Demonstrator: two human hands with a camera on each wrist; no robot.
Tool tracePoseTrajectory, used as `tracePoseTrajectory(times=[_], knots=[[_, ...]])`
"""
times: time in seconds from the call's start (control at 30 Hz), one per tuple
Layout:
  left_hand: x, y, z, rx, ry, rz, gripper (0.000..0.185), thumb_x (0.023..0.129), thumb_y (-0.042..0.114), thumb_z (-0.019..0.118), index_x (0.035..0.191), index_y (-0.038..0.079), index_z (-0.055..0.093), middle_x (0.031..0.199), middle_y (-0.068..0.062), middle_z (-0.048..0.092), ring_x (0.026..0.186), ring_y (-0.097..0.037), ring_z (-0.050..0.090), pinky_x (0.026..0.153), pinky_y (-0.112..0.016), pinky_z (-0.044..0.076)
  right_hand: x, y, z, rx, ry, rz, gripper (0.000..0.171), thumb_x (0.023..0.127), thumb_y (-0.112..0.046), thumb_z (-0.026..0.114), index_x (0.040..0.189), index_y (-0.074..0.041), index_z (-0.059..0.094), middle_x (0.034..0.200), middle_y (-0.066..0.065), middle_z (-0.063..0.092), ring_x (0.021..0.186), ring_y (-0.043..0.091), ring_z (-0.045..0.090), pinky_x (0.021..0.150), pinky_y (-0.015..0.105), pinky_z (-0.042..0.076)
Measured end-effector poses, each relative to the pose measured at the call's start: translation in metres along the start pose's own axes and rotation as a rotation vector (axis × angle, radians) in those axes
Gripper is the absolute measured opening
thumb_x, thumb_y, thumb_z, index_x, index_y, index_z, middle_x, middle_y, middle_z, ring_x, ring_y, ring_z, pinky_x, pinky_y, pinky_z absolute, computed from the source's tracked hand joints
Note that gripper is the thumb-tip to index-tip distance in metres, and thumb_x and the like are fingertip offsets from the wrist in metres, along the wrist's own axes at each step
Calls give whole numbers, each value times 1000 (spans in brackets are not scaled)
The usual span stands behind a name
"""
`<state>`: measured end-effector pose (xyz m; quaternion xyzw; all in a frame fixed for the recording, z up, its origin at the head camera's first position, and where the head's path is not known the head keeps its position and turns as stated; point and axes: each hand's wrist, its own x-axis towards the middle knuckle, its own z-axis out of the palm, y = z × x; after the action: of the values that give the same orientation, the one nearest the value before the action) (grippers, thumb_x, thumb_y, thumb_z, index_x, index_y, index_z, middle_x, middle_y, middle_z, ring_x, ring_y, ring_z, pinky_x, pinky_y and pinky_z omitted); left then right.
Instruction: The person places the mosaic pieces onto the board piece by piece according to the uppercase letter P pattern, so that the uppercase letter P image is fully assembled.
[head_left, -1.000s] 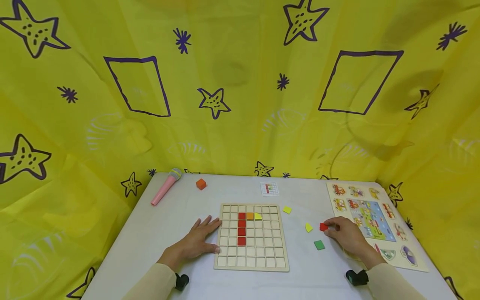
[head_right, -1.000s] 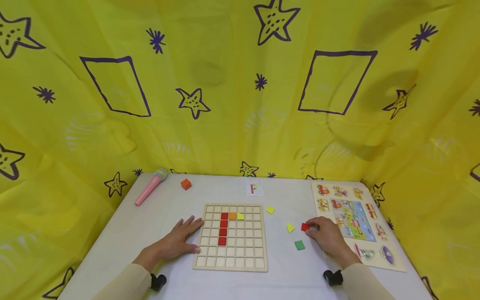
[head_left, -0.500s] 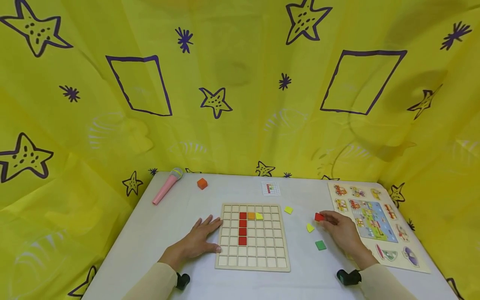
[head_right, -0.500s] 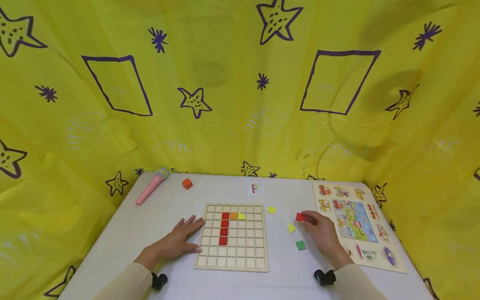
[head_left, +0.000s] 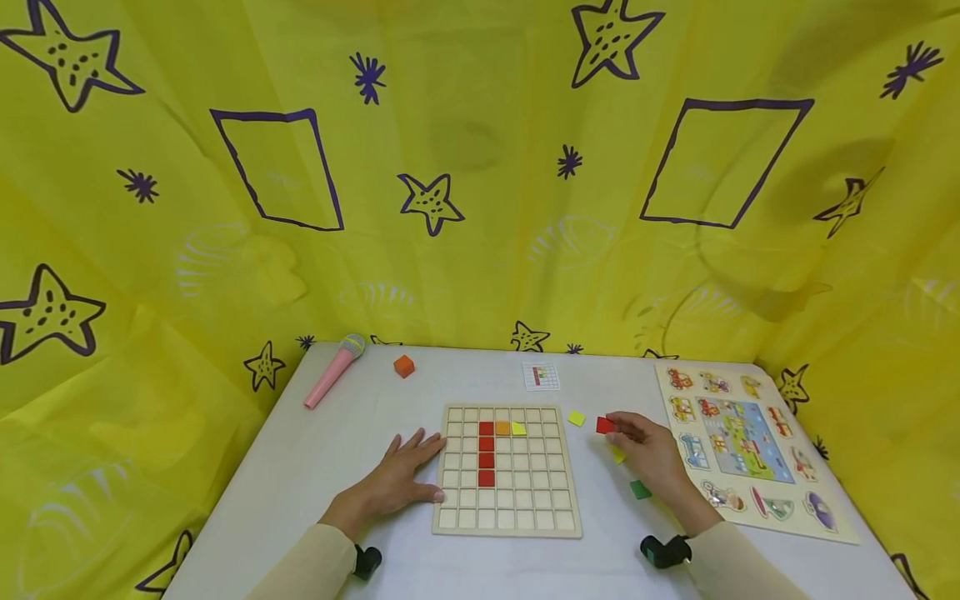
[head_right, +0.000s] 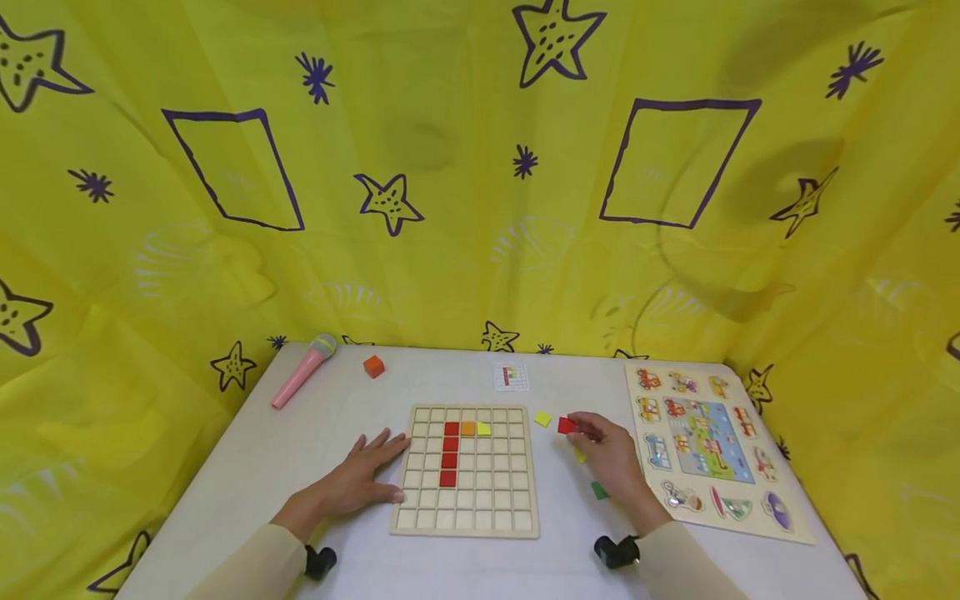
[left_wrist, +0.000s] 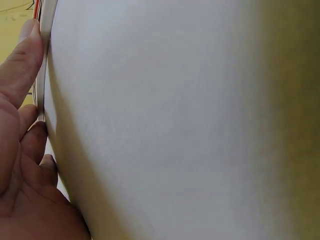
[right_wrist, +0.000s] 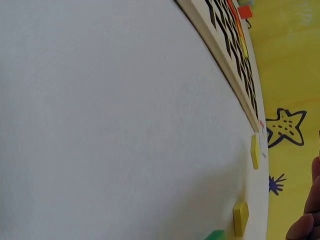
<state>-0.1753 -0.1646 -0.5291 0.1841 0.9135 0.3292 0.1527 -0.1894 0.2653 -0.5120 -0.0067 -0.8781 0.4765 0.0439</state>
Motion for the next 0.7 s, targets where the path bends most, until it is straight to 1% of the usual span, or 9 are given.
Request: tracePoseTrajectory(times=[0.1,0.2,0.3,0.47,0.6,0.7], knots=[[1,0,1,18,5,-10,90,88,42,83,163,13,41,171,-8,37,164,-36,14,132,-62,-4,0,-5,5,11,3,-13,33,99,-6,73,131,-3,71,118,17,75,100,17,65,79,11,55],[1,0,2,29,2,-22,89,89,42,82,163,14,41,172,-6,36,165,-35,13,132,-61,-4,-1,-9,10,50,4,-24,32,98,-4,73,130,-2,72,116,17,75,97,14,65,79,12,55],[2,1,1,44,-2,-19,89,90,42,81,163,12,41,172,-7,35,164,-37,12,132,-63,-4,-2,-12,15,87,3,-25,32,97,-2,74,129,-2,73,113,17,75,95,11,65,78,13,55],[5,4,-2,88,-13,-14,89,91,43,80,163,11,40,172,-8,34,164,-39,11,131,-66,-6,-3,-17,24,138,0,-6,32,95,0,75,127,1,73,109,16,74,91,9,64,76,14,56],[8,5,-4,95,-23,-30,89,91,43,80,164,12,40,172,-6,34,164,-38,10,130,-66,-7,-4,-21,33,193,-3,17,32,94,2,75,126,4,72,108,18,74,90,8,64,75,14,56],[10,4,-5,95,-22,-25,89,90,43,80,164,13,40,172,-6,35,164,-39,10,130,-67,-7,-5,-24,40,223,-1,29,31,93,4,76,124,4,72,107,18,75,89,6,65,75,15,56]])
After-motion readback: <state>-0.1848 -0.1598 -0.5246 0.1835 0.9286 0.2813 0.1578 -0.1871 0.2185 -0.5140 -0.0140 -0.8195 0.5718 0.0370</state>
